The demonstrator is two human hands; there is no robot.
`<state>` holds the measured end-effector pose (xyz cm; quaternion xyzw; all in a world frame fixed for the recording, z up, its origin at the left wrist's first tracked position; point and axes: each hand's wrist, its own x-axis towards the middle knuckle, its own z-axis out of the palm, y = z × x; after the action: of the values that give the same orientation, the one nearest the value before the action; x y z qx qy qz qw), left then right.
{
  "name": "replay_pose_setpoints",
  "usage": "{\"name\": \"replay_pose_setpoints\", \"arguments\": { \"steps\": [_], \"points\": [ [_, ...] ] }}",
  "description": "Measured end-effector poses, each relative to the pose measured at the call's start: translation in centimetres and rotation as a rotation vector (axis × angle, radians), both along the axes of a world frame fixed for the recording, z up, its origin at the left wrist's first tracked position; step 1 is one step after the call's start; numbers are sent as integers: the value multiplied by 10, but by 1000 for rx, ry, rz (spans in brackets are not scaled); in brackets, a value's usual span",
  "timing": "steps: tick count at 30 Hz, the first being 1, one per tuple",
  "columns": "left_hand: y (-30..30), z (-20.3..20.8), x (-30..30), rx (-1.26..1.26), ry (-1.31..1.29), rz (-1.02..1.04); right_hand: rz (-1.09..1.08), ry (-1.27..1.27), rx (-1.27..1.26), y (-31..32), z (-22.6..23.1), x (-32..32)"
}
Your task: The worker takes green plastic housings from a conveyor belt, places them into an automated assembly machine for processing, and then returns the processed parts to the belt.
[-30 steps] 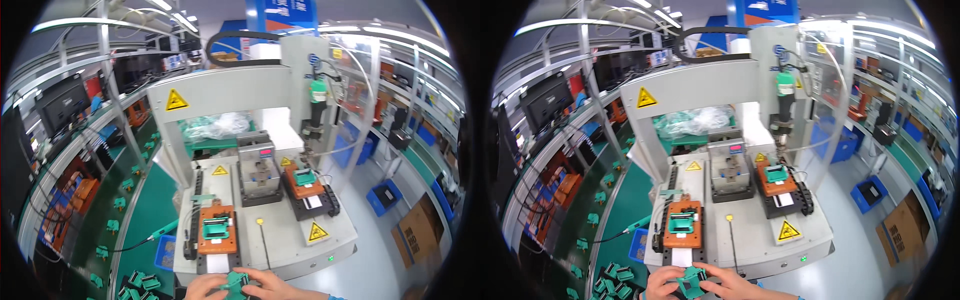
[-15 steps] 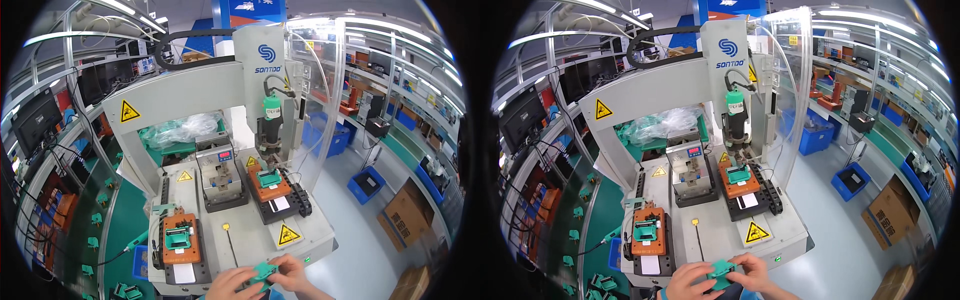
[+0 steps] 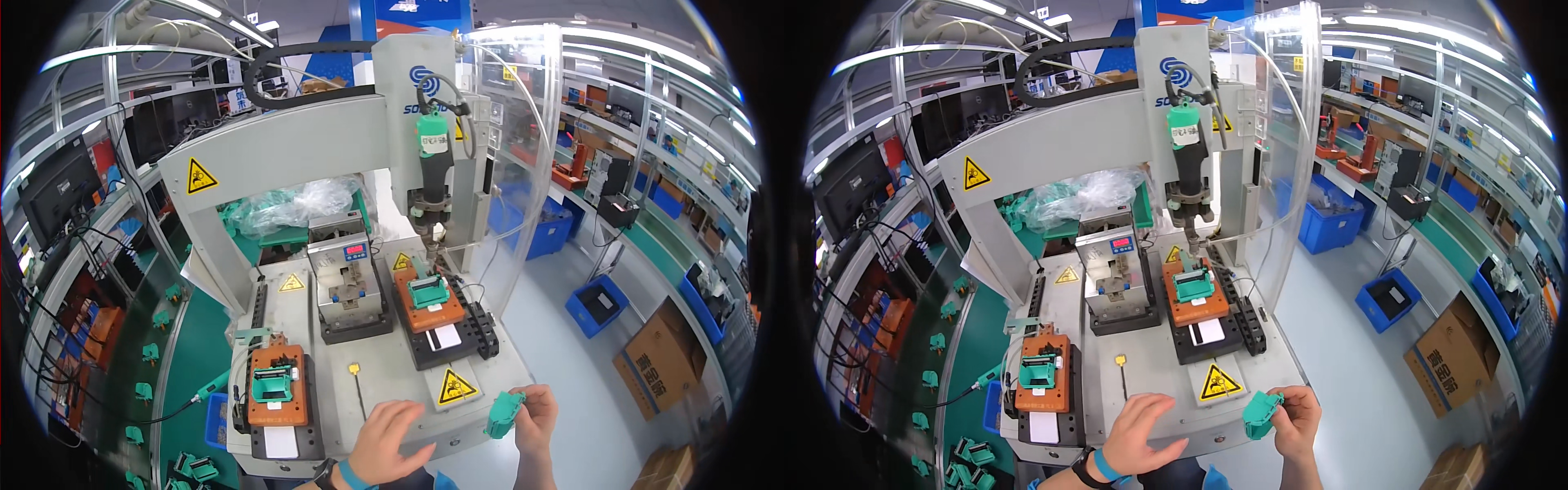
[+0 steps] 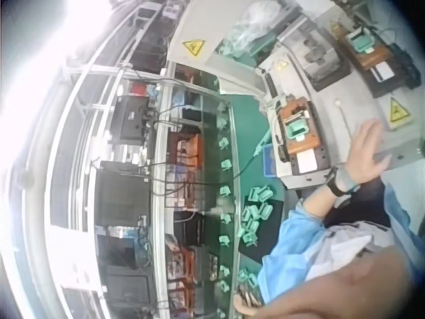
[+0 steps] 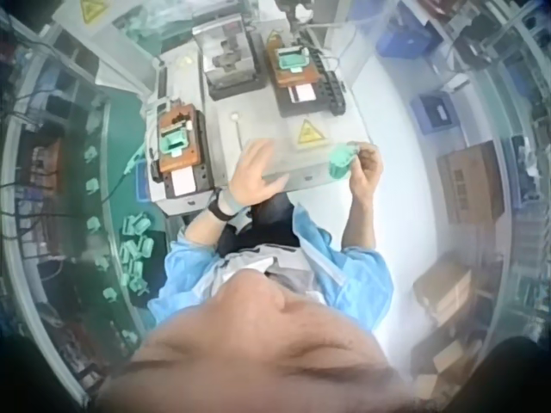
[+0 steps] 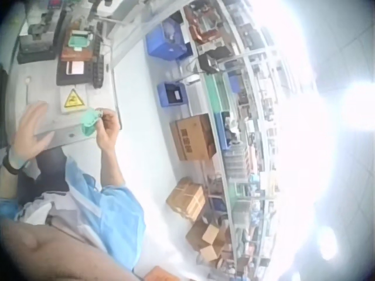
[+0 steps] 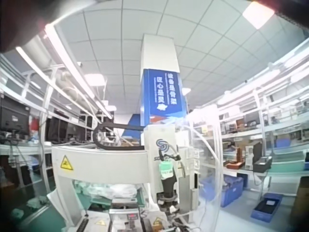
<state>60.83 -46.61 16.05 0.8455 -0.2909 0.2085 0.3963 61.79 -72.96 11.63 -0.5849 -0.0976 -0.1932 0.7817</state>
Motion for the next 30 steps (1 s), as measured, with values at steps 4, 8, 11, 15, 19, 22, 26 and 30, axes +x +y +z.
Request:
{"name": "replay_pose_setpoints", "arguments": {
  "steps": [4, 8, 11, 15, 19, 22, 26, 30],
  "points": [
    [-11, 10, 14, 54, 80, 80, -42, 7, -70, -12, -2, -1],
    [-29, 8, 28, 70, 92, 129, -54, -16, -93, -25, -7, -2],
    [-37, -2, 42, 149, 42, 167, -56, -13, -116, -31, -10, -6],
    [-41, 1, 65, 8, 121, 168, -68, -30, -96, -30, -6, -5],
    [-37, 1, 88, -102, 240, 154, -57, -65, -140, -22, 0, -3],
    [-41, 15, 94, -143, 377, 171, -46, -318, -154, -3, 24, 4],
    [-36, 25, 80, -183, 337, 114, -89, -498, -192, 14, 68, 33],
    [21, 36, 16, -272, 334, -16, 12, -329, -470, 37, 94, 90]
  ]
}}
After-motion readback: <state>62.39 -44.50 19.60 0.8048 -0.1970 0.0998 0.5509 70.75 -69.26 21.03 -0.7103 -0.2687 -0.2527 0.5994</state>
